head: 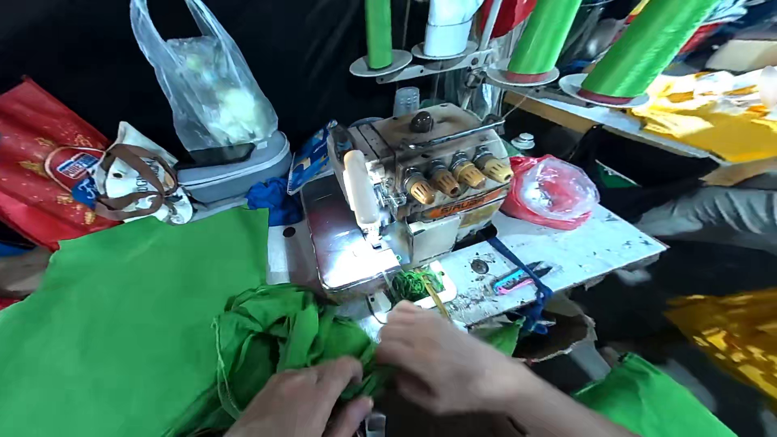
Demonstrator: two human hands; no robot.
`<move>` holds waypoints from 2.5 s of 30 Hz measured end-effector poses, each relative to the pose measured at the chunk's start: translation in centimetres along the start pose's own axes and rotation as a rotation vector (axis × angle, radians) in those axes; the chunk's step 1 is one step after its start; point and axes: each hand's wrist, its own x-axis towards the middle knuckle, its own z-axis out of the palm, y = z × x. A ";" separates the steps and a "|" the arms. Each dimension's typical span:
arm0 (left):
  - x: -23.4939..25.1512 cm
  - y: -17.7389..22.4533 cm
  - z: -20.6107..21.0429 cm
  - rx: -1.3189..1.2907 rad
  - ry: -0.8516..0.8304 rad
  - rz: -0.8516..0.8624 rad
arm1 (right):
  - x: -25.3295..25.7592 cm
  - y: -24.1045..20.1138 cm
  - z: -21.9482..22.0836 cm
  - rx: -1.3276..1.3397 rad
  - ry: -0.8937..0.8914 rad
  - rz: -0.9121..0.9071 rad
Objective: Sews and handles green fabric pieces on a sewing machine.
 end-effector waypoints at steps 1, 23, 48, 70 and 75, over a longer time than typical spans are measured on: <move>0.6 0.4 0.9 -0.059 -0.041 -0.082 | -1.3 1.0 -0.9 -0.046 -0.007 0.043; 1.5 -6.1 7.8 0.213 0.383 -0.005 | -3.8 2.6 -3.8 0.156 0.095 0.727; 4.1 -0.8 1.9 -0.352 0.554 0.285 | -1.2 -1.8 -2.9 0.262 0.099 0.448; 1.5 3.2 -1.6 -1.147 0.547 -0.261 | -0.4 -3.0 -12.3 0.130 -0.099 0.668; 2.5 2.8 -1.7 -0.784 0.462 0.048 | 4.7 -4.3 -7.3 0.411 0.008 0.399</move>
